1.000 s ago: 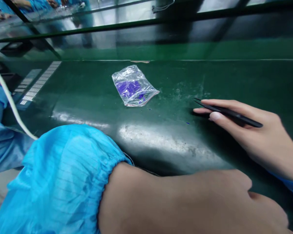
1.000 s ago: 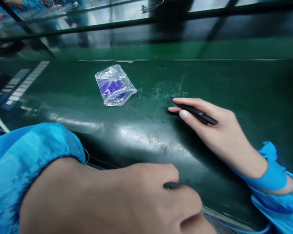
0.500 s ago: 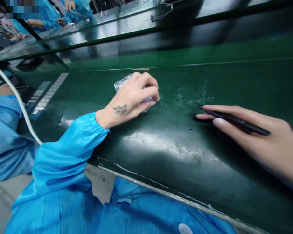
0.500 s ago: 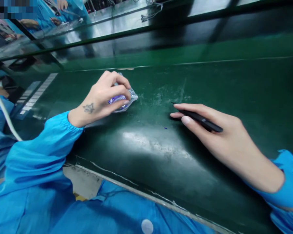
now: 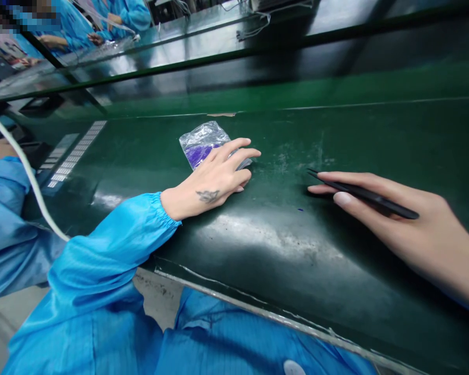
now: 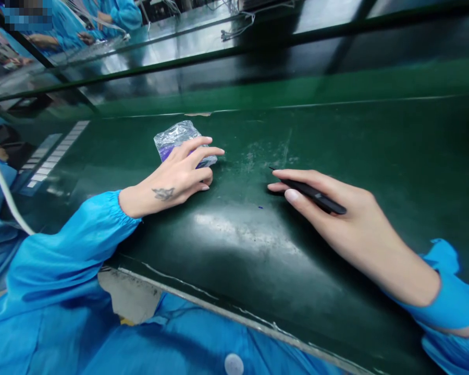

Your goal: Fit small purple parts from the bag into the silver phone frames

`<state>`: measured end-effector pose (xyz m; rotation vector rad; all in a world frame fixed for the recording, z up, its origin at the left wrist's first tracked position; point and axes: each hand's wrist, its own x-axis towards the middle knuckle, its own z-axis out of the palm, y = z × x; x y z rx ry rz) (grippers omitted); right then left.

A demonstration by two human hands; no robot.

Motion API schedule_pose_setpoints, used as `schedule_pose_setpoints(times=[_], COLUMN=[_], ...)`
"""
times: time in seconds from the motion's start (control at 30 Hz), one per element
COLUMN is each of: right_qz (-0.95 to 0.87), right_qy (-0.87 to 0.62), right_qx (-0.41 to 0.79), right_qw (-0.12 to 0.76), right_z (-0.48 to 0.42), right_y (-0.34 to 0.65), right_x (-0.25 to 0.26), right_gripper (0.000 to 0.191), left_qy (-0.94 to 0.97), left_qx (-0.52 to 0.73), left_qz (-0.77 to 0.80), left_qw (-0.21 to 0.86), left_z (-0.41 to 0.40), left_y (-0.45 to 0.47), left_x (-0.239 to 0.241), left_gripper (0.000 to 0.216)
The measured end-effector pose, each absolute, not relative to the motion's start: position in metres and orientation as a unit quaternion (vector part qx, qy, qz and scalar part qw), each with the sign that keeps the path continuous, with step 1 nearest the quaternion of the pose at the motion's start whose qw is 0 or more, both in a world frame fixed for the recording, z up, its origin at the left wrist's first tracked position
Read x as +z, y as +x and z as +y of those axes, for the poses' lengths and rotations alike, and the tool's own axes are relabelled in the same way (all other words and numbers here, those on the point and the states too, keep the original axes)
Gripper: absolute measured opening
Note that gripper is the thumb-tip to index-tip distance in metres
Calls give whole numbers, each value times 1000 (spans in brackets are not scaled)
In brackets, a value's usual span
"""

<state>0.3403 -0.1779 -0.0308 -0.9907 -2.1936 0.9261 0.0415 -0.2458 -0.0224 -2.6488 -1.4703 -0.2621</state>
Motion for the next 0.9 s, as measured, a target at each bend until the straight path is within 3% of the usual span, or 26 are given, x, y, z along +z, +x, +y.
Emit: schedule_pose_setpoints(times=[0.17,0.3,0.4,0.5,0.9], right_qz=[-815,-817,-814,-810,-812], right_qy=[-368,-371,-380,-387,-391], right_qx=[353,345,351,354,350], right_qw=[273,276,265,261,257], right_z=[-177,-177,-178,-179,-180], right_y=[341,339,339,339,339], right_x=[-31,-30,-28,-27,-24], right_gripper=[31,31,32,32,32], left_qy=[-872,-828,-801,-799,-761], left_qx=[-108,-247,-317,-319,-356], left_qz=[-474,-493,-506,-510,-541], left_qw=[53,100,48,6,43], left_z=[-242,-241,-242,-243,-240], left_y=[43,37,30,25,20], left_x=[-22,-6,7,10,9], left_gripper=[15,16,17,21,13])
